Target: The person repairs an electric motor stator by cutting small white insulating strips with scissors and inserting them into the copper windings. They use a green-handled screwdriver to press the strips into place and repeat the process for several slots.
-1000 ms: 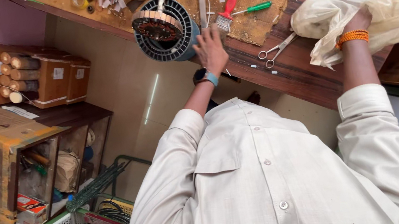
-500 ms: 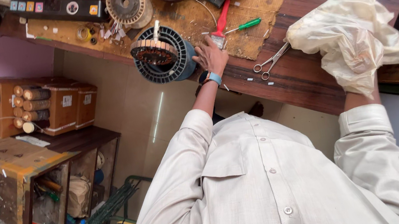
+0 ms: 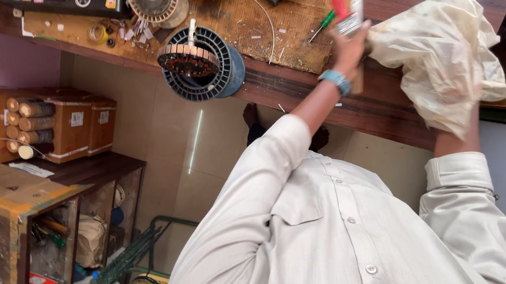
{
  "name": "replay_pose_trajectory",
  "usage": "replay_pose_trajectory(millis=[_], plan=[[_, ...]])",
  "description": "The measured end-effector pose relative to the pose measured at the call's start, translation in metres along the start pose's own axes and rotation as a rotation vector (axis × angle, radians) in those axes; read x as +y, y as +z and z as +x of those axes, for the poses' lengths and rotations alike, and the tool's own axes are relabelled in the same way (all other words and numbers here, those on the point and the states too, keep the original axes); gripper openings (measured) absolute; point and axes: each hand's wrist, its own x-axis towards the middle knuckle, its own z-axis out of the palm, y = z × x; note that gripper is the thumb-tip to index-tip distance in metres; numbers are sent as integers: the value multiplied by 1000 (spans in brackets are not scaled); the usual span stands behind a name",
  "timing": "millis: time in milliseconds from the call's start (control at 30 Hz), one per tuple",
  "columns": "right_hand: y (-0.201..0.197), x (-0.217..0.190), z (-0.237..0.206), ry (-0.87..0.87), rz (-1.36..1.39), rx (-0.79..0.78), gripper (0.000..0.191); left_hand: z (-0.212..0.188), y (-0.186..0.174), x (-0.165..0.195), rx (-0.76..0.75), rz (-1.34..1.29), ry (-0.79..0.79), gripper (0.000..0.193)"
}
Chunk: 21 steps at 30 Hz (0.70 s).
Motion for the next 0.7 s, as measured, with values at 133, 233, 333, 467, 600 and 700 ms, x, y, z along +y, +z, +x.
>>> replay_pose_trajectory(millis=[133, 233, 333, 467, 600, 700], plan=[[-5, -2, -3, -15, 7, 10, 43, 1, 33, 17, 68, 460, 108, 93], [-4, 5, -6, -33, 23, 19, 43, 10, 7, 26, 113, 847, 521, 87], [-5, 16, -12, -45, 37, 40, 43, 29, -58, 29, 158, 968, 906, 57], [-3, 23, -16, -52, 40, 49, 42, 51, -138, 22, 104, 1239, 618, 67], [3, 17, -11, -58, 39, 31, 42, 59, -166, 6, 26, 1439, 735, 61], [10, 10, -9, -63, 38, 21, 42, 63, -159, 8, 215, 1383, 801, 59]])
